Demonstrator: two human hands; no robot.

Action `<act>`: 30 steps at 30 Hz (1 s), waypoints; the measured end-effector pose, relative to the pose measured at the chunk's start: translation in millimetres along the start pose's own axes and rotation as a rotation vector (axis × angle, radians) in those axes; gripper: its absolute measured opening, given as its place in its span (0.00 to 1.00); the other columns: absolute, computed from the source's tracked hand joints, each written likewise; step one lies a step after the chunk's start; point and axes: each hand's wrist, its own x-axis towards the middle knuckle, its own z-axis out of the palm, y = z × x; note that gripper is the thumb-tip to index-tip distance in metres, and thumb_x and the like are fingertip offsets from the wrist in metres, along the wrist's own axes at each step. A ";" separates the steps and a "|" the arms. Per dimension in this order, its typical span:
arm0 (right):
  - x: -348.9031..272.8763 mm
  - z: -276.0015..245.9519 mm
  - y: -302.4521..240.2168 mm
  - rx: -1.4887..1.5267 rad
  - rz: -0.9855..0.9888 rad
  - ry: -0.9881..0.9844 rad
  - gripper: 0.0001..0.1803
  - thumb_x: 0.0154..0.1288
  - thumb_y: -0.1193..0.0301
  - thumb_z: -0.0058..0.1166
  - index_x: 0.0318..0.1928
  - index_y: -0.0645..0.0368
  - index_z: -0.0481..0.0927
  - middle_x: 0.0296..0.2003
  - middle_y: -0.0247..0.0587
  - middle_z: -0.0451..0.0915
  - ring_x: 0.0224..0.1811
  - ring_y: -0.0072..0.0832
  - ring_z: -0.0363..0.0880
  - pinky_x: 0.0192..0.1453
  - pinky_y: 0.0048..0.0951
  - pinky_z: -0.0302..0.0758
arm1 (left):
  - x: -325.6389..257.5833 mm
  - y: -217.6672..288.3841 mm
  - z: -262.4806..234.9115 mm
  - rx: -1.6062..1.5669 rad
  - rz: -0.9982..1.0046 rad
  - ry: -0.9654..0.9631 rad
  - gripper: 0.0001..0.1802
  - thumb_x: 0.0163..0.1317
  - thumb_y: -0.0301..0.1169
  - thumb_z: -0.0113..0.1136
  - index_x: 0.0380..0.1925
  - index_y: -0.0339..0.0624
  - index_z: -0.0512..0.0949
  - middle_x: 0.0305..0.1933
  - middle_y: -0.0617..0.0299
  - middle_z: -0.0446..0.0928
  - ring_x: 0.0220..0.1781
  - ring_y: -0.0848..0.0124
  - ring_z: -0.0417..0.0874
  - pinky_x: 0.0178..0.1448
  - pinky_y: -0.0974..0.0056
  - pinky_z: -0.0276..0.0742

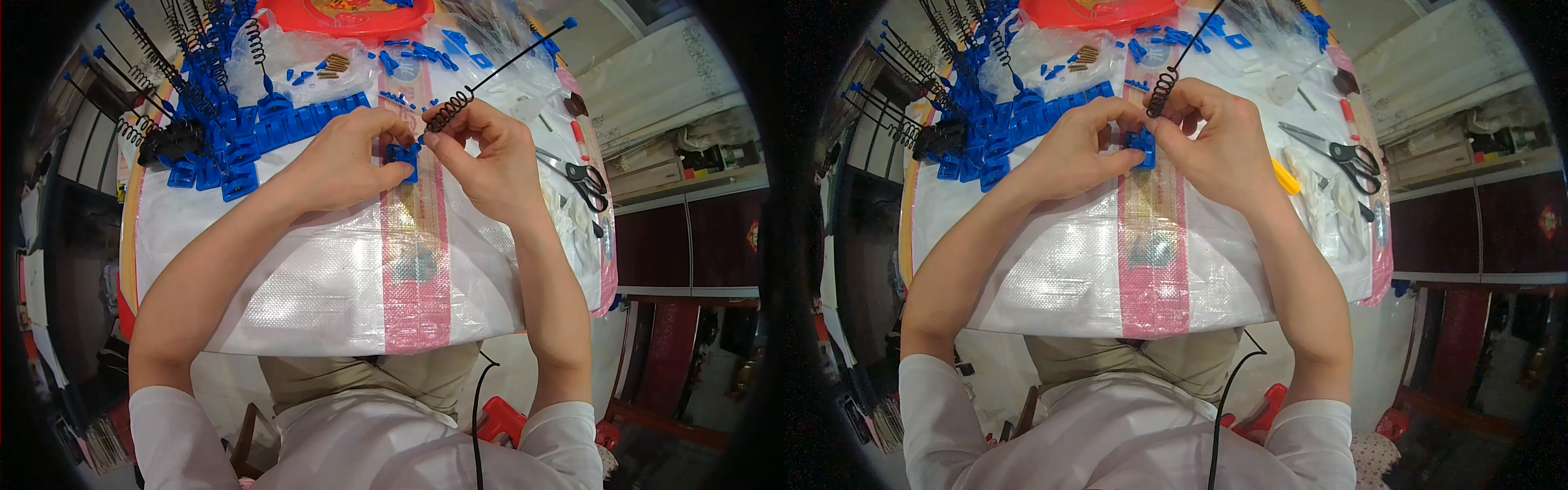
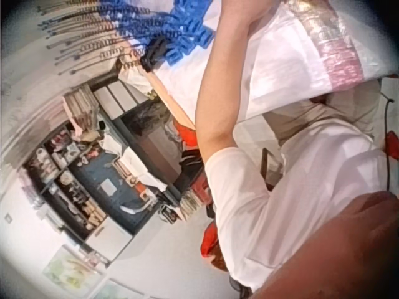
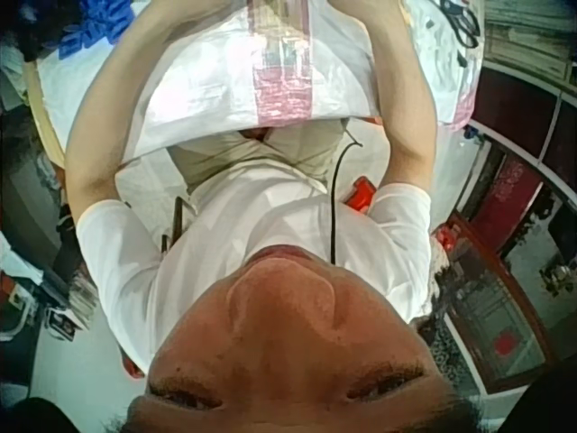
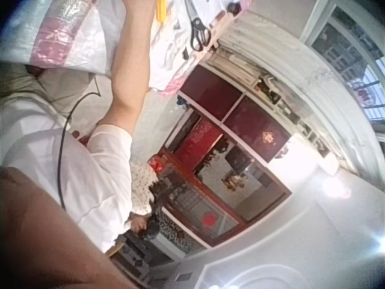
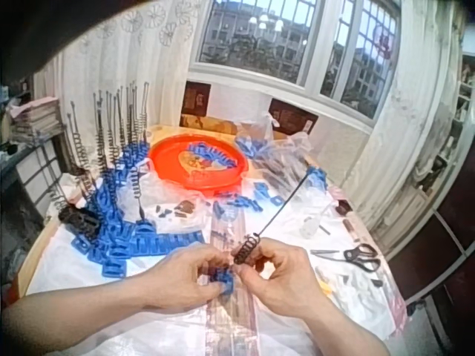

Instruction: Assembling small blue plastic parts and metal springs onto a rod at a workbench.

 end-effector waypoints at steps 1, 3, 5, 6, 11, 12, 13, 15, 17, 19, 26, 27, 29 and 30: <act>-0.2 -0.4 2.5 -0.006 -0.011 0.009 0.07 0.56 0.72 0.62 0.34 0.64 0.82 0.25 0.35 0.81 0.27 0.20 0.76 0.33 0.23 0.74 | -0.1 -1.8 2.4 -0.009 -0.008 0.027 0.21 0.51 0.30 0.68 0.46 0.36 0.79 0.43 0.57 0.80 0.38 0.68 0.78 0.46 0.63 0.75; 0.2 -2.3 4.4 0.010 -0.024 0.032 0.07 0.57 0.73 0.62 0.33 0.64 0.82 0.25 0.34 0.81 0.27 0.19 0.76 0.33 0.23 0.74 | 0.9 -5.9 8.3 -0.085 -0.032 0.055 0.19 0.52 0.30 0.67 0.44 0.34 0.80 0.43 0.55 0.82 0.39 0.67 0.81 0.48 0.62 0.78; 0.6 -3.5 3.8 0.062 -0.033 0.059 0.07 0.57 0.73 0.62 0.33 0.64 0.82 0.24 0.33 0.81 0.27 0.19 0.75 0.34 0.23 0.74 | 1.3 -7.1 12.6 -0.214 -0.067 0.060 0.17 0.55 0.29 0.66 0.44 0.34 0.80 0.42 0.57 0.82 0.38 0.72 0.81 0.45 0.65 0.78; 1.2 -4.2 4.1 0.082 -0.037 0.071 0.07 0.57 0.73 0.62 0.32 0.63 0.81 0.24 0.33 0.80 0.27 0.19 0.75 0.34 0.22 0.74 | 1.3 -5.5 14.3 -0.306 -0.091 0.065 0.15 0.56 0.28 0.65 0.43 0.33 0.80 0.42 0.58 0.82 0.38 0.73 0.80 0.44 0.67 0.77; 2.2 -6.4 2.9 0.108 -0.047 0.102 0.07 0.56 0.73 0.63 0.31 0.63 0.80 0.24 0.33 0.80 0.27 0.18 0.75 0.34 0.21 0.73 | 2.1 0.0 22.6 -0.555 -0.079 0.119 0.09 0.60 0.23 0.62 0.41 0.32 0.80 0.38 0.65 0.81 0.37 0.80 0.79 0.42 0.72 0.76; 2.4 -6.6 3.1 0.113 -0.053 0.101 0.07 0.56 0.73 0.63 0.31 0.63 0.80 0.24 0.33 0.80 0.27 0.18 0.75 0.34 0.21 0.73 | 2.2 1.3 23.7 -0.604 -0.084 0.116 0.09 0.61 0.22 0.63 0.41 0.32 0.80 0.38 0.65 0.81 0.37 0.80 0.79 0.42 0.72 0.76; 2.6 -6.6 3.4 0.118 -0.058 0.100 0.07 0.56 0.73 0.63 0.31 0.63 0.80 0.24 0.33 0.80 0.27 0.18 0.75 0.34 0.22 0.73 | 2.0 3.5 24.6 -0.652 -0.088 0.112 0.08 0.61 0.22 0.63 0.41 0.32 0.81 0.38 0.65 0.81 0.37 0.80 0.80 0.43 0.72 0.76; 2.6 -6.7 2.4 0.149 -0.056 0.104 0.07 0.56 0.73 0.63 0.31 0.64 0.79 0.24 0.33 0.80 0.27 0.18 0.75 0.34 0.22 0.73 | 1.4 4.1 25.7 -0.710 -0.098 0.104 0.08 0.61 0.21 0.63 0.40 0.33 0.81 0.38 0.66 0.80 0.37 0.80 0.80 0.43 0.72 0.76; 2.7 -6.0 -1.2 0.202 -0.043 0.118 0.07 0.57 0.73 0.63 0.31 0.64 0.79 0.24 0.33 0.80 0.27 0.18 0.75 0.33 0.22 0.73 | 0.7 3.1 25.0 -0.725 -0.107 0.093 0.07 0.61 0.21 0.63 0.40 0.33 0.81 0.38 0.66 0.80 0.38 0.80 0.80 0.44 0.72 0.76; 2.2 -8.1 0.4 0.213 -0.044 0.097 0.07 0.58 0.74 0.63 0.32 0.65 0.79 0.24 0.33 0.79 0.27 0.17 0.75 0.33 0.22 0.73 | 1.0 5.3 25.0 -0.737 -0.101 0.090 0.07 0.61 0.21 0.63 0.40 0.33 0.81 0.37 0.66 0.80 0.38 0.80 0.80 0.44 0.73 0.76; 0.2 -11.1 5.9 0.190 -0.046 0.033 0.08 0.59 0.73 0.63 0.31 0.66 0.78 0.24 0.34 0.79 0.27 0.19 0.75 0.34 0.23 0.72 | -0.2 2.7 23.8 -0.688 -0.106 0.078 0.07 0.62 0.22 0.63 0.40 0.34 0.81 0.37 0.66 0.81 0.37 0.80 0.80 0.43 0.72 0.77; -0.1 -11.2 5.8 0.201 -0.027 0.030 0.09 0.60 0.73 0.63 0.30 0.66 0.78 0.24 0.34 0.79 0.27 0.19 0.74 0.34 0.23 0.72 | -0.3 2.5 24.2 -0.697 -0.098 0.085 0.07 0.62 0.22 0.63 0.40 0.34 0.81 0.37 0.66 0.81 0.37 0.80 0.80 0.42 0.73 0.77; -1.5 -12.6 4.7 0.216 0.014 0.024 0.09 0.60 0.73 0.64 0.30 0.66 0.78 0.24 0.35 0.79 0.27 0.19 0.74 0.34 0.23 0.72 | -0.4 3.4 26.0 -0.719 -0.080 0.096 0.07 0.62 0.22 0.63 0.40 0.34 0.81 0.37 0.66 0.81 0.37 0.81 0.80 0.42 0.73 0.77; -1.8 -13.9 5.1 0.227 0.025 0.020 0.09 0.61 0.73 0.64 0.30 0.67 0.78 0.24 0.34 0.79 0.28 0.19 0.74 0.35 0.23 0.72 | -0.4 5.1 26.4 -0.718 -0.084 0.101 0.07 0.62 0.23 0.64 0.39 0.34 0.81 0.36 0.66 0.81 0.37 0.81 0.80 0.40 0.73 0.76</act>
